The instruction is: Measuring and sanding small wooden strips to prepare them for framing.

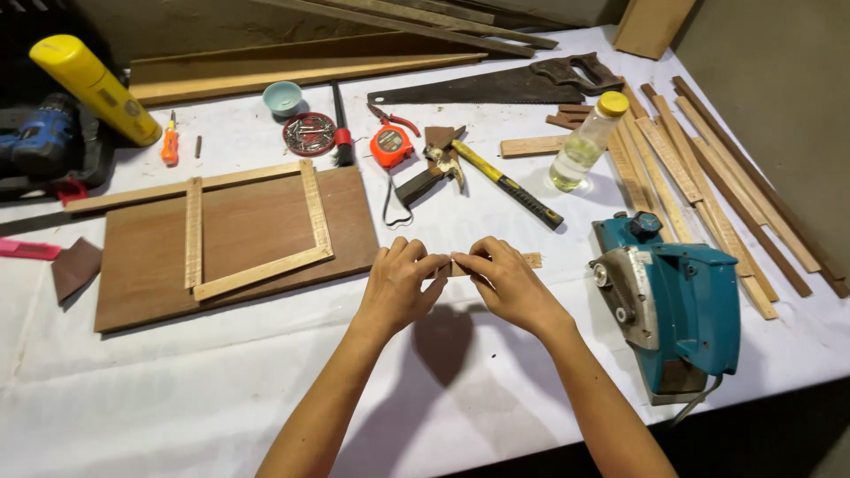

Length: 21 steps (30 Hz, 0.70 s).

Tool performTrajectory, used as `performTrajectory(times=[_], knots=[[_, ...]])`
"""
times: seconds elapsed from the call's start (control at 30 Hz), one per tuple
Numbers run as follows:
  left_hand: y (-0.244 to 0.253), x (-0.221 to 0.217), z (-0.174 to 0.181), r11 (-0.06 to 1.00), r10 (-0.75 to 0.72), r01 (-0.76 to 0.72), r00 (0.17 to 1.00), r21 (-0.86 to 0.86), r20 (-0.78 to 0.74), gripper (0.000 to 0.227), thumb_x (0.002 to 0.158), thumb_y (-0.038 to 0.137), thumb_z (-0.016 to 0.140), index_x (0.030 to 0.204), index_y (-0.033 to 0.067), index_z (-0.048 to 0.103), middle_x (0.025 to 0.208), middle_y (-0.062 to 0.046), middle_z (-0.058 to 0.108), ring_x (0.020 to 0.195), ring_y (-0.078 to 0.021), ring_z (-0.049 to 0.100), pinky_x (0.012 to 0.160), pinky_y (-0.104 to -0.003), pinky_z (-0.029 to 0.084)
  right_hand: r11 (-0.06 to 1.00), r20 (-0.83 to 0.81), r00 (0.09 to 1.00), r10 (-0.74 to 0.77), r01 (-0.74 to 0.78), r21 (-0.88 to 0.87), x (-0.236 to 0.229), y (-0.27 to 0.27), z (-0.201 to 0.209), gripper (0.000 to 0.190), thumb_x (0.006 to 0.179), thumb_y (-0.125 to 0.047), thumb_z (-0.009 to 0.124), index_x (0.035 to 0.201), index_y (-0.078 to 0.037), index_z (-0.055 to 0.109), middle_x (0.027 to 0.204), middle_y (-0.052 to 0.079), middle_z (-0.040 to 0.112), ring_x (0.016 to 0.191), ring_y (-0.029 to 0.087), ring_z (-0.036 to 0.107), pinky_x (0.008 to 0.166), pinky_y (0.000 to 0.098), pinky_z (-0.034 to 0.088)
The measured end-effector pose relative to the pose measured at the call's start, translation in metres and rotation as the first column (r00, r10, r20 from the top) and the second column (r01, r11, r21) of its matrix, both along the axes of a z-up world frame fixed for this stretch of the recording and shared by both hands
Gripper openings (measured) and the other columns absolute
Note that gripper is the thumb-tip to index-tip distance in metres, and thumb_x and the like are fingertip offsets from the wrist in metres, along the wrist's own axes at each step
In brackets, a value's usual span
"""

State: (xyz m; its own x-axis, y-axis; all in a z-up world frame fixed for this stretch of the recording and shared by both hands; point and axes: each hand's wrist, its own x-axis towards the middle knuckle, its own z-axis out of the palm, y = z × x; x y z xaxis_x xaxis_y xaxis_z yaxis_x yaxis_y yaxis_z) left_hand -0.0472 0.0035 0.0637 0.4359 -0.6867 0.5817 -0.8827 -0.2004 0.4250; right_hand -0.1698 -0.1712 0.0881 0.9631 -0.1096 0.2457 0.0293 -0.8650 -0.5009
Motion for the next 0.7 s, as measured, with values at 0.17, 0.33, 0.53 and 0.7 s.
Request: performTrajectory(times=[0.17, 0.33, 0.53, 0.7], knots=[[0.047, -0.002, -0.022, 0.997, 0.072, -0.071, 0.997, 0.022, -0.028, 0.013, 0.083, 0.017, 0.079, 0.096, 0.017, 0.077, 0.079, -0.002, 0.059, 0.08, -0.0222, 0.055, 0.069, -0.039, 0.041, 0.998, 0.006, 0.999, 0.049, -0.049, 0.034, 0.008, 0.044, -0.029, 0.046, 0.085, 0.002, 0.069, 0.127, -0.016, 0.071, 0.108, 0.008, 0.061, 0.102, 0.027, 0.062, 0.09, 0.0399, 0.051], [0.08, -0.005, -0.043, 0.991, 0.112, -0.106, 0.991, 0.08, -0.071, 0.013, 0.083, 0.017, 0.078, 0.096, 0.0162, 0.077, 0.082, -0.003, 0.059, 0.083, -0.0227, 0.056, 0.07, -0.04, 0.041, 0.996, 0.019, 0.997, 0.076, -0.076, 0.034, 0.014, 0.072, -0.062, 0.046, 0.082, 0.001, 0.071, 0.126, -0.016, 0.072, 0.109, 0.009, 0.061, 0.105, 0.028, 0.06, 0.092, 0.0396, 0.052], [0.098, -0.005, -0.068, 0.979, 0.127, -0.103, 0.983, 0.176, -0.134, 0.012, 0.089, 0.018, 0.075, 0.1, 0.0153, 0.078, 0.085, -0.004, 0.061, 0.085, -0.0231, 0.055, 0.073, -0.04, 0.041, 0.998, -0.033, 0.999, 0.033, -0.031, 0.055, 0.017, 0.094, -0.084, 0.043, 0.085, -0.003, 0.072, 0.125, -0.017, 0.072, 0.11, 0.008, 0.061, 0.106, 0.027, 0.059, 0.092, 0.0385, 0.052], [0.101, -0.005, -0.08, 0.954, 0.141, -0.081, 0.971, 0.289, -0.192, 0.016, 0.089, 0.019, 0.073, 0.104, 0.014, 0.078, 0.088, -0.004, 0.06, 0.086, -0.021, 0.053, 0.076, -0.038, 0.041, 0.993, -0.181, 0.981, -0.076, 0.091, 0.077, 0.016, 0.105, -0.093, 0.041, 0.088, -0.005, 0.069, 0.126, -0.02, 0.072, 0.113, 0.006, 0.06, 0.108, 0.024, 0.058, 0.093, 0.0353, 0.054]])
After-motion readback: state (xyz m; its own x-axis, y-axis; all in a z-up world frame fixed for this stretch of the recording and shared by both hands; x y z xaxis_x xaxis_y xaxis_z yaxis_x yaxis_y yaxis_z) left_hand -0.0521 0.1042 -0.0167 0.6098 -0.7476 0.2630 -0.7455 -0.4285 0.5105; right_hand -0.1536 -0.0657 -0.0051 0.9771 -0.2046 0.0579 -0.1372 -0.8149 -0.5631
